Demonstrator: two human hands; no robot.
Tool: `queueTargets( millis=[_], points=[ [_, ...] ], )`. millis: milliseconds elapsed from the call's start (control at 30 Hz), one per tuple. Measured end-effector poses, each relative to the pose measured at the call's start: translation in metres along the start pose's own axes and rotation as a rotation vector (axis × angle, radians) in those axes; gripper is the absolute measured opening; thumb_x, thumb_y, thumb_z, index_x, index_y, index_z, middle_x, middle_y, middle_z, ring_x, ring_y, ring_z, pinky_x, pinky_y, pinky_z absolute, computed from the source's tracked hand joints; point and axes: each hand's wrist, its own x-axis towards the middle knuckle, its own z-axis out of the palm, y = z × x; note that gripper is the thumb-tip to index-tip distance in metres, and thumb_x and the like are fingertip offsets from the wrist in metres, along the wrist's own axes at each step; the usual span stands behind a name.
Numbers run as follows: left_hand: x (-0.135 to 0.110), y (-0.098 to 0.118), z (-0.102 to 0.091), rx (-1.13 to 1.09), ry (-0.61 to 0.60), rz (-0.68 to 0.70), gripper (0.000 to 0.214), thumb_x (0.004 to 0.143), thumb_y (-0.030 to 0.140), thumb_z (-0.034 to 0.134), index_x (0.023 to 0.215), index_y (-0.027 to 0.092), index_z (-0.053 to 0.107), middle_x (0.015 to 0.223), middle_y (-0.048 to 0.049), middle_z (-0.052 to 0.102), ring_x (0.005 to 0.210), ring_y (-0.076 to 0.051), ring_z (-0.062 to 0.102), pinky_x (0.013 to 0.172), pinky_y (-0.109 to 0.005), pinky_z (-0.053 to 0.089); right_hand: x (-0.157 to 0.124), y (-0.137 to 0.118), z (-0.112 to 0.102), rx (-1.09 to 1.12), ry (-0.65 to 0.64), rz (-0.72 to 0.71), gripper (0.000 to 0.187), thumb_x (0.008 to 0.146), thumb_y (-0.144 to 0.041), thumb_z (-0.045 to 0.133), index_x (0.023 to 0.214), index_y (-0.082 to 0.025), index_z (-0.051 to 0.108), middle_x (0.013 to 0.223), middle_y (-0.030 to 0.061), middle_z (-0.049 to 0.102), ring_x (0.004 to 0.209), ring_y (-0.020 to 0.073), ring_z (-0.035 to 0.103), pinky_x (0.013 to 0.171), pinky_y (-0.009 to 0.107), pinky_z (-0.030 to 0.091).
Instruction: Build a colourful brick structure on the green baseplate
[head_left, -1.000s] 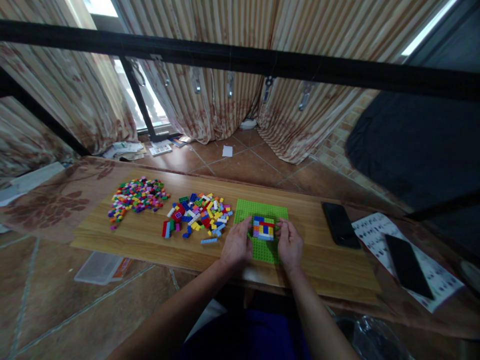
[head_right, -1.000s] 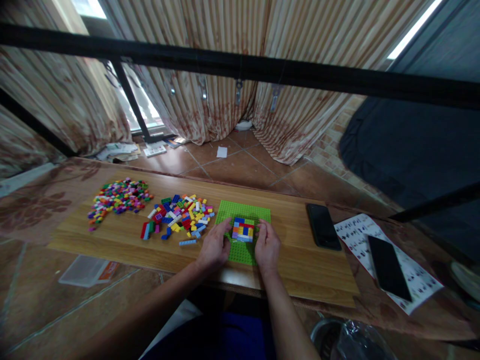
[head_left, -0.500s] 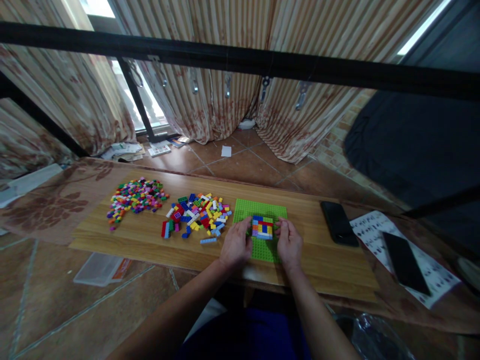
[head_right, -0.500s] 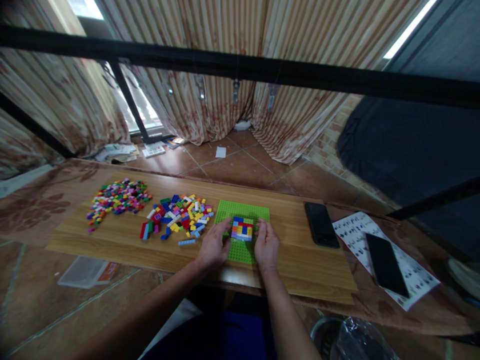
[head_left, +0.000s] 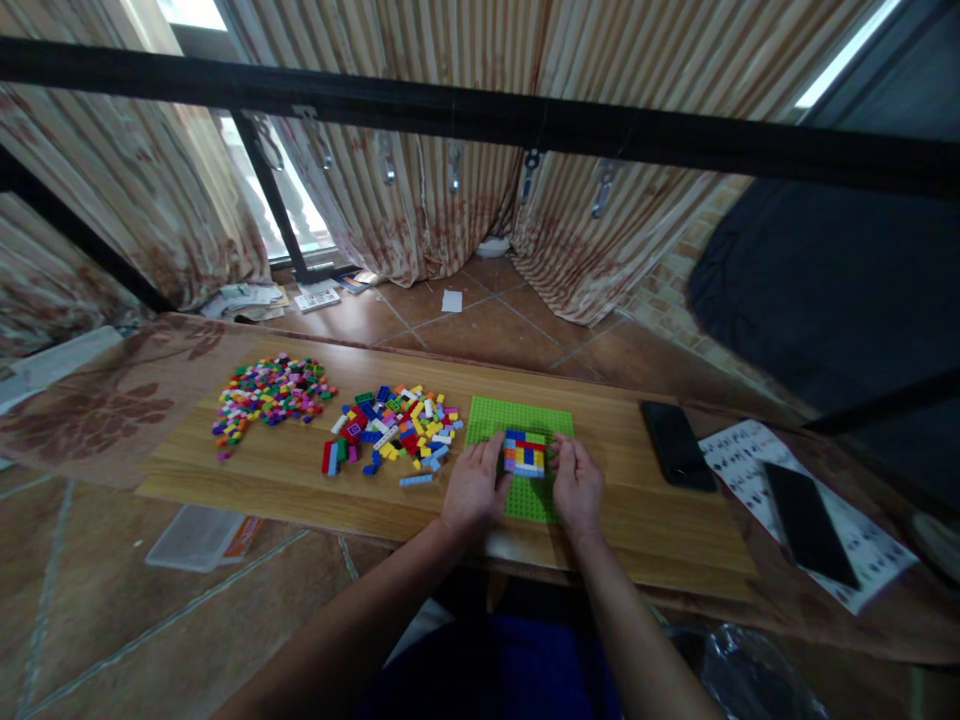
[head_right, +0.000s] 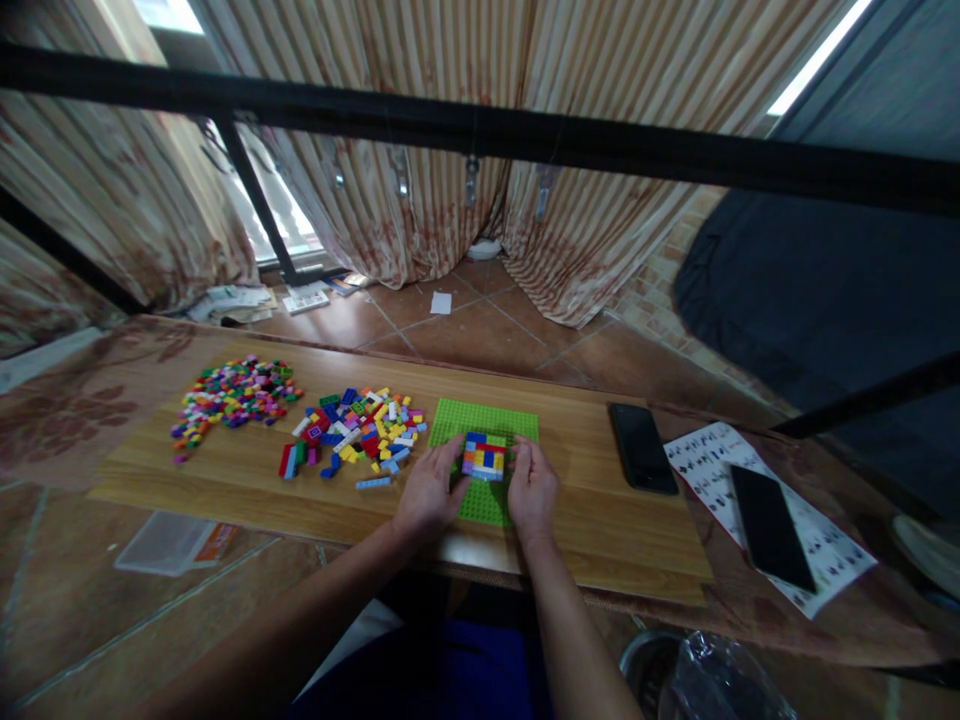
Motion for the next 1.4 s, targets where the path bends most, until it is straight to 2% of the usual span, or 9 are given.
queueTargets(
  millis=[167,1200,1300,1400],
  points=[
    [0.000,0.002,-0.002,0.015,-0.029,-0.002,0.055,0.086,0.025,0.055,0.138,0.016,0.037,0.121,-0.0125,0.059,0.110,-0.027,0.055,0.100,-0.046,0.043,0.001,0.002,0.000,-0.023,-0.016,0.000,0.058,0.092,-0.058,0.030,0.107,-0.014,0.064,0.088,0.0103,0.069,0.068,0.0183,0.060,0.066,0.032,0.050],
    [0.001,0.008,-0.008,-0.032,-0.093,-0.059,0.051,0.088,0.023,0.053,0.136,0.014,0.040,0.120,-0.0136,0.059,0.112,-0.027,0.053,0.101,-0.045,0.043,-0.001,0.001,-0.001,-0.053,-0.028,-0.011,0.062,0.091,-0.062,0.030,0.108,-0.013,0.065,0.088,0.0122,0.070,0.068,0.0192,0.062,0.065,0.032,0.050],
    [0.000,0.012,-0.011,-0.038,-0.100,-0.041,0.049,0.088,0.020,0.050,0.136,0.016,0.040,0.122,-0.0129,0.059,0.112,-0.026,0.053,0.102,-0.045,0.043,-0.001,0.002,-0.002,-0.071,-0.031,-0.009,0.065,0.091,-0.063,0.029,0.108,-0.012,0.065,0.088,0.0127,0.070,0.068,0.0195,0.062,0.065,0.033,0.050],
    [-0.008,0.015,-0.023,-0.032,-0.092,0.008,0.050,0.086,0.015,0.049,0.135,0.017,0.041,0.125,-0.0120,0.057,0.115,-0.025,0.052,0.103,-0.043,0.043,-0.001,0.002,-0.002,-0.087,-0.030,-0.008,0.066,0.090,-0.064,0.029,0.108,-0.012,0.065,0.088,0.0127,0.070,0.068,0.0198,0.062,0.066,0.032,0.050]
  ],
)
